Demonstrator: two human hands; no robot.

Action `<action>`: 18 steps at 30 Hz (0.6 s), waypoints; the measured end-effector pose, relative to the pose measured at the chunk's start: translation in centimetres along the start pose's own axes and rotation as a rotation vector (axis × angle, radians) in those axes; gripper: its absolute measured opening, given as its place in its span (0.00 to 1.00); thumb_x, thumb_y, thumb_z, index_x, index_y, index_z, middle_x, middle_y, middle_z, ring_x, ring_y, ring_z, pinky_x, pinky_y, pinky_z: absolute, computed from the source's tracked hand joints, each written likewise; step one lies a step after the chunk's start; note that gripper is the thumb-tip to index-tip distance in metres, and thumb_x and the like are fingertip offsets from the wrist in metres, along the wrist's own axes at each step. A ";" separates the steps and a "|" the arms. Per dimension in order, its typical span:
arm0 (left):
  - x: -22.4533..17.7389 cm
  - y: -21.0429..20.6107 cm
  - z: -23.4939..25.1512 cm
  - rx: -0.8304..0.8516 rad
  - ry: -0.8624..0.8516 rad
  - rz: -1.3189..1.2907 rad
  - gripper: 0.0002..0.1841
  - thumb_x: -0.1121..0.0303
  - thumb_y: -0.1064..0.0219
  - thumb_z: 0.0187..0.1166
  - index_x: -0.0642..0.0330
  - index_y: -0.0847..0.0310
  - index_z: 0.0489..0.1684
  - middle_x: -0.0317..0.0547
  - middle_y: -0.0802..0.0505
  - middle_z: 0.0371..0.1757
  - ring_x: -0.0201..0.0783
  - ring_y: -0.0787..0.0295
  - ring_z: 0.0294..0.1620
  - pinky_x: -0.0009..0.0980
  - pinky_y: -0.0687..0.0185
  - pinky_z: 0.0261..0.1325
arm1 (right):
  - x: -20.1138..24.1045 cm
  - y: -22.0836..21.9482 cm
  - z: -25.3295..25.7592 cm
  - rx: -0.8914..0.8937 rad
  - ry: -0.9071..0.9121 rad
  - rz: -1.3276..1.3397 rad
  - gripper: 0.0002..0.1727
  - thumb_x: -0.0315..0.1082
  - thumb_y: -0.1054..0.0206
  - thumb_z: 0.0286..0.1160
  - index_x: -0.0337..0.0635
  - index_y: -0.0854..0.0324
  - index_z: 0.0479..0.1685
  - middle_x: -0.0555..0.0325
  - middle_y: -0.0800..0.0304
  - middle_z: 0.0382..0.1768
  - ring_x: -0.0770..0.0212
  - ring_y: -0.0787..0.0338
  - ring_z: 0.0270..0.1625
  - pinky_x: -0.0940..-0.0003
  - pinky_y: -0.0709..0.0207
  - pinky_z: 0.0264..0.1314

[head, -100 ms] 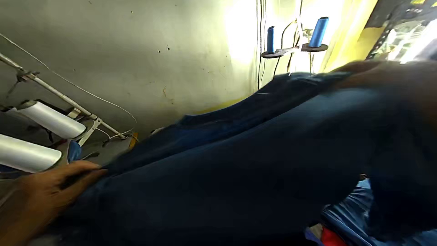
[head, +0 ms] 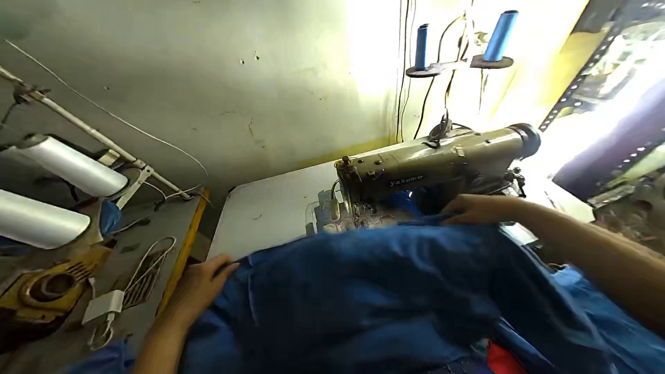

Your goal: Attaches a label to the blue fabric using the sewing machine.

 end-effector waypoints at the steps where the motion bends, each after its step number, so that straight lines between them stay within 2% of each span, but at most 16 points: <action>1: 1.3 -3.5 0.5 0.021 0.078 0.021 0.16 0.69 0.40 0.89 0.77 0.15 0.56 0.78 0.10 0.52 0.76 0.13 0.59 0.73 0.28 0.66 | -1.9 -2.6 2.1 0.005 -0.004 -0.007 0.17 0.36 0.37 0.88 0.27 0.13 0.48 0.38 0.12 0.40 0.49 0.15 0.44 0.48 0.25 0.54; 3: 2.1 -8.4 0.9 0.076 0.243 0.085 0.18 0.68 0.45 0.92 0.75 0.18 0.63 0.79 0.11 0.58 0.77 0.15 0.64 0.73 0.27 0.67 | -3.7 -5.2 4.2 -0.143 -0.060 -0.010 0.19 0.36 0.40 0.89 0.24 0.15 0.51 0.31 0.12 0.46 0.39 0.14 0.51 0.42 0.27 0.61; 4: 2.0 -9.9 1.1 0.084 0.300 0.122 0.18 0.69 0.47 0.92 0.75 0.20 0.65 0.78 0.12 0.60 0.75 0.16 0.66 0.71 0.27 0.68 | -4.1 -5.8 4.6 -0.237 -0.124 -0.033 0.19 0.37 0.42 0.90 0.26 0.15 0.57 0.30 0.11 0.52 0.36 0.13 0.58 0.38 0.27 0.66; 6: 1.2 -11.3 1.7 0.024 0.320 0.146 0.17 0.74 0.48 0.90 0.76 0.21 0.66 0.77 0.14 0.65 0.72 0.18 0.70 0.66 0.28 0.73 | -3.6 -6.7 5.0 -0.408 -0.222 -0.119 0.19 0.37 0.43 0.89 0.33 0.17 0.65 0.33 0.13 0.63 0.34 0.14 0.67 0.34 0.27 0.70; 8: -1.0 -12.1 2.8 -0.063 0.205 0.119 0.18 0.77 0.48 0.86 0.76 0.20 0.67 0.76 0.16 0.67 0.73 0.21 0.72 0.66 0.31 0.75 | -2.2 -7.9 5.2 -0.596 -0.176 -0.196 0.18 0.29 0.44 0.85 0.33 0.18 0.67 0.32 0.16 0.67 0.31 0.16 0.70 0.32 0.27 0.69; 10: -4.0 -13.6 3.4 -0.204 0.017 0.077 0.18 0.75 0.45 0.83 0.75 0.19 0.67 0.74 0.16 0.70 0.72 0.21 0.73 0.65 0.32 0.77 | -0.3 -9.6 5.6 -0.827 0.011 -0.281 0.17 0.22 0.42 0.78 0.32 0.15 0.63 0.31 0.14 0.66 0.29 0.16 0.70 0.31 0.26 0.67; 11: -5.6 -14.4 3.4 -0.305 -0.109 0.066 0.17 0.74 0.41 0.82 0.75 0.17 0.63 0.73 0.15 0.70 0.71 0.20 0.73 0.64 0.30 0.77 | 0.7 -10.4 5.7 -0.909 0.115 -0.322 0.18 0.20 0.41 0.76 0.33 0.13 0.61 0.32 0.13 0.65 0.29 0.16 0.69 0.30 0.25 0.66; 12: -7.3 -14.9 3.2 -0.412 -0.253 0.073 0.15 0.72 0.38 0.80 0.74 0.13 0.56 0.71 0.12 0.65 0.69 0.15 0.68 0.62 0.24 0.71 | 1.6 -11.2 5.8 -0.961 0.212 -0.360 0.17 0.20 0.40 0.75 0.34 0.12 0.58 0.34 0.11 0.62 0.30 0.13 0.66 0.33 0.22 0.62; 14: -10.0 -15.5 2.7 -0.517 -0.467 0.087 0.12 0.68 0.35 0.79 0.69 0.10 0.45 0.62 0.07 0.53 0.61 0.08 0.55 0.53 0.13 0.57 | 2.7 -12.7 6.0 -0.926 0.322 -0.329 0.14 0.21 0.39 0.76 0.33 0.11 0.54 0.37 0.09 0.57 0.37 0.09 0.62 0.42 0.15 0.60; 15: -10.7 -15.8 2.6 -0.510 -0.485 0.088 0.12 0.67 0.32 0.77 0.69 0.10 0.45 0.62 0.07 0.52 0.60 0.07 0.54 0.52 0.12 0.54 | 2.7 -13.2 6.1 -0.906 0.344 -0.286 0.13 0.22 0.38 0.76 0.32 0.11 0.53 0.38 0.09 0.56 0.40 0.08 0.61 0.48 0.13 0.61; 17: -10.2 -16.1 3.3 -0.406 -0.360 0.045 0.19 0.68 0.27 0.73 0.74 0.13 0.56 0.68 0.09 0.58 0.67 0.11 0.60 0.60 0.17 0.60 | 1.8 -13.4 6.4 -0.877 0.317 -0.167 0.15 0.27 0.35 0.78 0.28 0.14 0.58 0.34 0.12 0.61 0.40 0.08 0.61 0.51 0.13 0.62; 18: -9.5 -16.2 4.0 -0.363 -0.287 0.011 0.18 0.69 0.27 0.74 0.75 0.13 0.56 0.69 0.09 0.59 0.69 0.12 0.61 0.63 0.19 0.62 | 1.4 -13.0 6.5 -0.884 0.292 -0.124 0.17 0.30 0.35 0.80 0.27 0.15 0.60 0.33 0.13 0.61 0.42 0.07 0.58 0.53 0.12 0.59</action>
Point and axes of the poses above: each hand's wrist, its own z-axis towards the middle knuckle, its own y-axis out of the back of the hand, x = y × z, the point moved 8 cm from there along z, towards the middle knuckle
